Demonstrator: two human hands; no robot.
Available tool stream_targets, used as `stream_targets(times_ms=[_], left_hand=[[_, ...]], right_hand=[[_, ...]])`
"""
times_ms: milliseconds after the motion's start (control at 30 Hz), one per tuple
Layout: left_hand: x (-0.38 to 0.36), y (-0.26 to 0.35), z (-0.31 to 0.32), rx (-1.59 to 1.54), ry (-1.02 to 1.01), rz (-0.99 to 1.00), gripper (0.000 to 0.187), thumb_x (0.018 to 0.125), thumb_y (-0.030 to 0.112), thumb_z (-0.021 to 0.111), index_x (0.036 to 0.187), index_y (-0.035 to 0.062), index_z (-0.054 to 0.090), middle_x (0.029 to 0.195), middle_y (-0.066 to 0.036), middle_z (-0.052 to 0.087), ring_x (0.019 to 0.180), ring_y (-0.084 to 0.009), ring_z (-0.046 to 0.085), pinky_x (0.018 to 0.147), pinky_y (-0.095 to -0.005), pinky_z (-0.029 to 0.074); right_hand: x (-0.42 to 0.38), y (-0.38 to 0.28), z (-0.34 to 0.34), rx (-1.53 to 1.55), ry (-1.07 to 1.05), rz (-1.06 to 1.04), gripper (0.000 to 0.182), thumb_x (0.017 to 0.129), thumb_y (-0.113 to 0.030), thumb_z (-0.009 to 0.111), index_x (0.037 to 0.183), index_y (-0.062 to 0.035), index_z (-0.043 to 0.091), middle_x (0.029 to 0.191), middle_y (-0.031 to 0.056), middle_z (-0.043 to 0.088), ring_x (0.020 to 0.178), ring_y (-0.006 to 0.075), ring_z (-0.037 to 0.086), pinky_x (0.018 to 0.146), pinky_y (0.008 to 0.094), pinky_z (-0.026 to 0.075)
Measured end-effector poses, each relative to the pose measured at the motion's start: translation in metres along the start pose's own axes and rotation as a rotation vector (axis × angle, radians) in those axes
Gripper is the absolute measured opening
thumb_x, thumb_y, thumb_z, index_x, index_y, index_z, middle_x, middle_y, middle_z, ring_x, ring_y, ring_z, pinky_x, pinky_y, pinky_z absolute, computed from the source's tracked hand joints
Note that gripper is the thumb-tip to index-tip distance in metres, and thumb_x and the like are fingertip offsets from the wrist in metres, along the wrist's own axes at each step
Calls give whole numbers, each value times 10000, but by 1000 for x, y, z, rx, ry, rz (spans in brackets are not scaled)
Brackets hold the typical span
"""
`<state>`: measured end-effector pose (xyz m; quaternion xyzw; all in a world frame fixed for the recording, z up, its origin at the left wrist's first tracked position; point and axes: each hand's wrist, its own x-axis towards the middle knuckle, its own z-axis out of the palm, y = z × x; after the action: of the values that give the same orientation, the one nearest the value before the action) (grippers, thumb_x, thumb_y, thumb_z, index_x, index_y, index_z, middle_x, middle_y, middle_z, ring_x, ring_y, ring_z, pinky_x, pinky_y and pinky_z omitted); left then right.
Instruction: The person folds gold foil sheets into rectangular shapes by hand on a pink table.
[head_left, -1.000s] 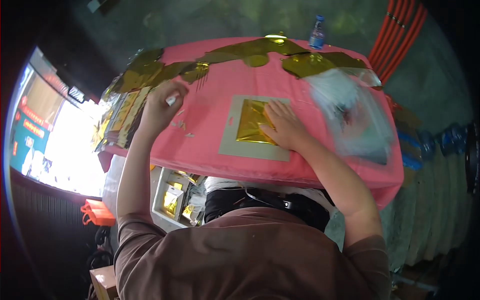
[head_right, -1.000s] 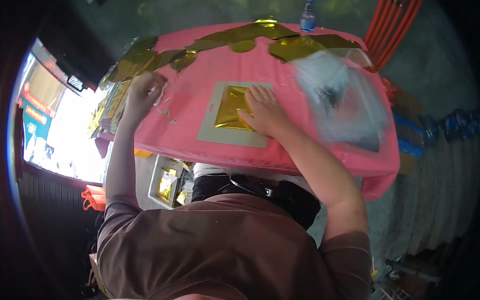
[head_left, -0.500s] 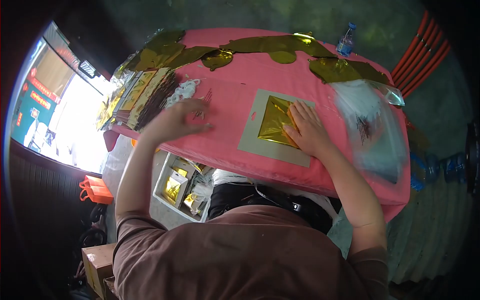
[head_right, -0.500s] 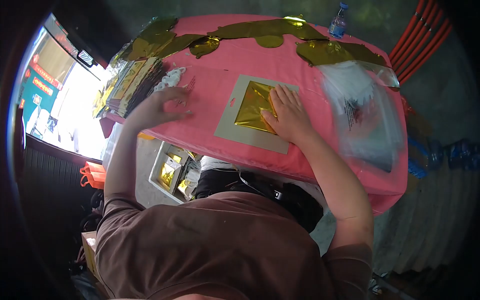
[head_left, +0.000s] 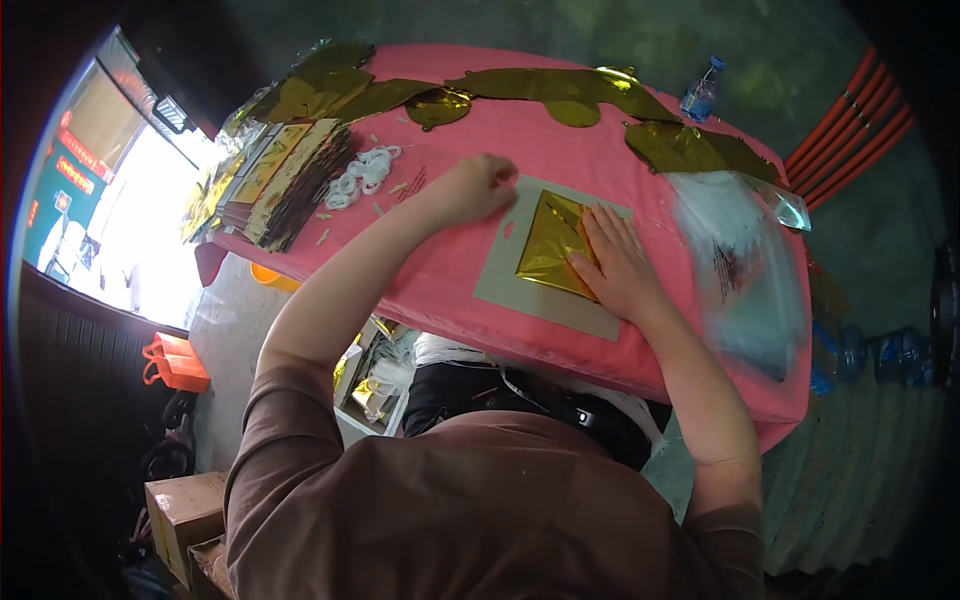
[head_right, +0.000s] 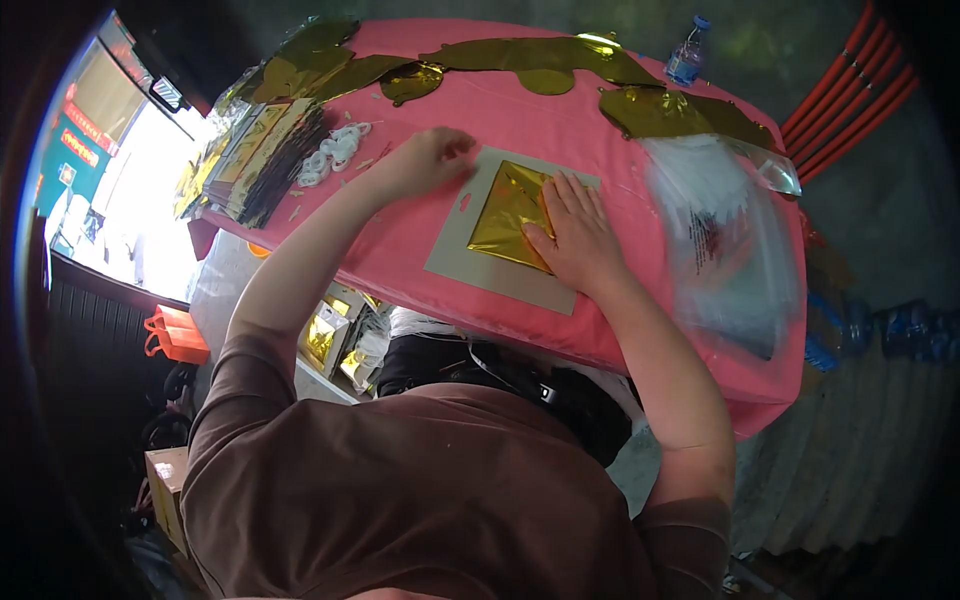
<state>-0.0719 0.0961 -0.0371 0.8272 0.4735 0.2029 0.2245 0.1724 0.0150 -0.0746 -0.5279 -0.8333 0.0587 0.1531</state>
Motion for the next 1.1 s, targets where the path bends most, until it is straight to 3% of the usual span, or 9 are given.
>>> stream_targets(times_ms=[300,367,467,567,800,900,967,1000,1100], left_hand=[[56,-12,12,46,-129,-120,401,760,167,621,1110,-24,576,967,-144,633,866,-207,615,758,-308,490],[56,-10,10,-405,-11,-167,308,732,199,622,952,-17,633,861,-135,646,793,-231,623,732,-320,491],[46,-4,-1,-366,-217,-314,248,746,232,634,815,-6,644,722,-100,628,667,-175,589,649,-304,470],[22,5,-4,-108,-181,-206,266,803,253,636,732,-3,631,603,-5,564,551,-92,494,530,-248,398],[14,-10,-4,-198,-84,-280,285,812,276,628,745,-1,636,576,-39,555,549,-108,495,540,-277,406],[8,-26,-3,-92,39,-177,293,813,291,620,794,-1,647,666,-83,598,586,-166,556,566,-286,442],[-3,-31,1,332,319,-104,352,813,354,603,935,26,644,903,-121,619,800,-243,604,695,-347,474],[-11,-32,5,333,317,-103,352,813,354,603,935,26,644,903,-121,619,800,-243,604,695,-347,474],[-28,-32,16,564,275,-85,441,797,440,566,1022,65,618,1069,-125,560,1048,-280,517,830,-430,428]], right_hand=[[0,0,1,9,3,1,625,901,-379,449,1362,20,311,1425,200,288,1351,307,221,1108,411,146],[1,-1,0,13,1,2,625,900,-378,450,1363,19,311,1425,201,289,1351,308,222,1107,412,147],[0,-1,0,16,-10,2,627,900,-377,451,1360,26,312,1424,205,288,1349,313,224,1104,415,150],[1,-1,0,0,-6,-4,627,901,-376,452,1361,25,310,1426,205,283,1350,314,221,1103,416,151],[15,-8,4,9,-18,-30,623,908,-377,441,1360,31,306,1425,210,282,1348,320,224,1100,415,155],[20,-8,8,9,-10,-40,621,910,-380,434,1357,32,308,1421,213,288,1346,323,228,1099,416,157],[20,-6,10,1,-4,-51,621,910,-383,432,1357,30,309,1419,214,291,1345,323,229,1099,416,158],[20,-6,10,4,2,-51,622,910,-385,430,1356,32,310,1418,215,293,1346,322,229,1099,415,159],[18,-7,10,-2,5,-49,621,910,-385,430,1354,33,315,1418,215,294,1346,319,229,1100,413,161]])
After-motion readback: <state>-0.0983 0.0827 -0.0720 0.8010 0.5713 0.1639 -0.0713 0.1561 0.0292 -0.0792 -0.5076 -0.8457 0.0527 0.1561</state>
